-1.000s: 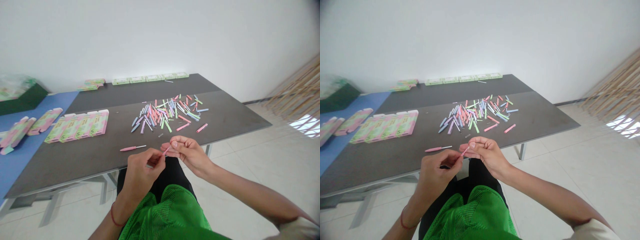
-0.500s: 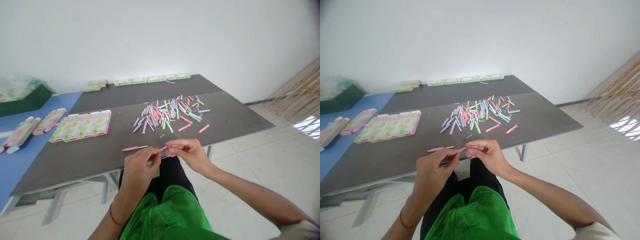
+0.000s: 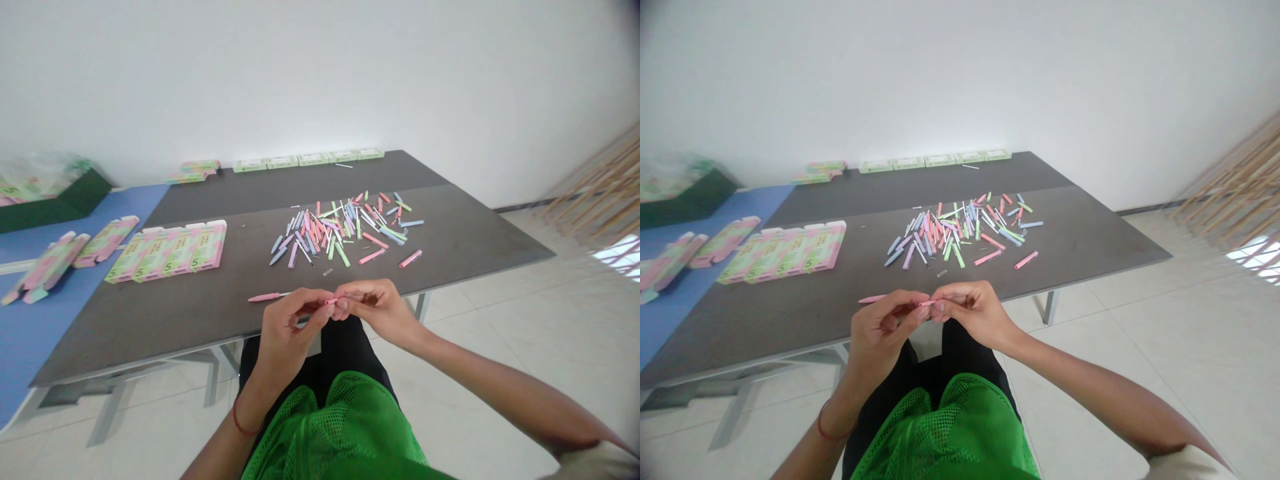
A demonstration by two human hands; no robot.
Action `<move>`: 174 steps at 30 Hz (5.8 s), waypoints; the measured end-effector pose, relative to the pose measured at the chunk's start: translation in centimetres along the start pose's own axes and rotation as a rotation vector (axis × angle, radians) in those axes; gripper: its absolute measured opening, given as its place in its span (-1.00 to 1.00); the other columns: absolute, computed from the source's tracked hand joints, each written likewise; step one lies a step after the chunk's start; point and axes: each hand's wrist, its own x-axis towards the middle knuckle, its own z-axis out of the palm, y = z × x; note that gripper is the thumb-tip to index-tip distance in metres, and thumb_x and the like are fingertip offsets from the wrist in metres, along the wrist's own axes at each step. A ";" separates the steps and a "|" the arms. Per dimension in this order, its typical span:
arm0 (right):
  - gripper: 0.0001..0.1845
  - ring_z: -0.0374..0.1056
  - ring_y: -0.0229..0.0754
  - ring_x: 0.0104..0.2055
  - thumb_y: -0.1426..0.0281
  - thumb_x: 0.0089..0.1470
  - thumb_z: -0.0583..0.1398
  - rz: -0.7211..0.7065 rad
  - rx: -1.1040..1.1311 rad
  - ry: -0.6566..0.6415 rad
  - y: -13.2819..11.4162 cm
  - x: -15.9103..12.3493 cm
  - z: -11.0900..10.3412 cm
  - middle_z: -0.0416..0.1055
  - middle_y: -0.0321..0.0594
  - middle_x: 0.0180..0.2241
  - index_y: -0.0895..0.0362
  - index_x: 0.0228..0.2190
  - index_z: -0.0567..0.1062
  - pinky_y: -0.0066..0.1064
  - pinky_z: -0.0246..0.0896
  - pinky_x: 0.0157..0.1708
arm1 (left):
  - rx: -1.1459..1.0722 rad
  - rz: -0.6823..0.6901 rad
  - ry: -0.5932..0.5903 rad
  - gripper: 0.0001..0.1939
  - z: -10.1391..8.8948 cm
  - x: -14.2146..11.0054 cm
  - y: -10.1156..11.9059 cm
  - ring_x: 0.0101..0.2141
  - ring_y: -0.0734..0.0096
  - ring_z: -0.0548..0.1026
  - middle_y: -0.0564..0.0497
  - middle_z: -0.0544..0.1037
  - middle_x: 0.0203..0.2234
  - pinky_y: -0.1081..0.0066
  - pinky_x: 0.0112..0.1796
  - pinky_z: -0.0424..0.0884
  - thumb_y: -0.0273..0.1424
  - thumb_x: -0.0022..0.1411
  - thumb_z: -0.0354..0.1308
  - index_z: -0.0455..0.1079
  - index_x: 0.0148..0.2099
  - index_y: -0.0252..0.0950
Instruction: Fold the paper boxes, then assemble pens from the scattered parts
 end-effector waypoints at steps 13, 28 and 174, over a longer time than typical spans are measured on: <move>-0.80 0.59 -0.09 -0.43 0.26 -0.08 0.51 -0.070 -0.018 0.131 0.6 -0.5 -0.2 0.65 -0.18 -0.47 0.09 -0.39 0.73 -0.25 0.59 -0.35 | 0.452 0.314 -0.103 -0.84 -2.6 -0.1 0.3 -0.18 0.43 0.62 -0.02 0.66 -0.20 0.50 -0.11 0.50 -0.51 0.44 0.15 0.51 -0.01 -0.27; -0.84 0.62 -0.12 -0.41 0.29 0.02 0.46 -0.053 -0.088 0.095 0.6 -0.5 0.1 0.66 -0.18 -0.46 0.12 -0.36 0.73 -0.34 0.62 -0.33 | 0.559 0.362 -0.122 -0.81 -2.4 -0.2 -0.1 -0.21 0.37 0.64 -0.06 0.68 -0.18 0.42 -0.14 0.55 -0.51 0.42 0.16 0.58 -0.01 -0.26; -0.68 0.56 -0.21 -0.48 0.17 0.03 0.46 0.080 0.122 -0.028 1.7 0.5 0.4 0.63 -0.17 -0.46 0.19 -0.34 0.65 -0.41 0.55 -0.43 | 0.229 0.073 -0.018 -0.84 -2.1 -1.6 0.0 -0.29 0.48 0.65 0.04 0.71 -0.24 0.56 -0.21 0.54 -0.49 0.35 0.26 0.63 -0.09 -0.23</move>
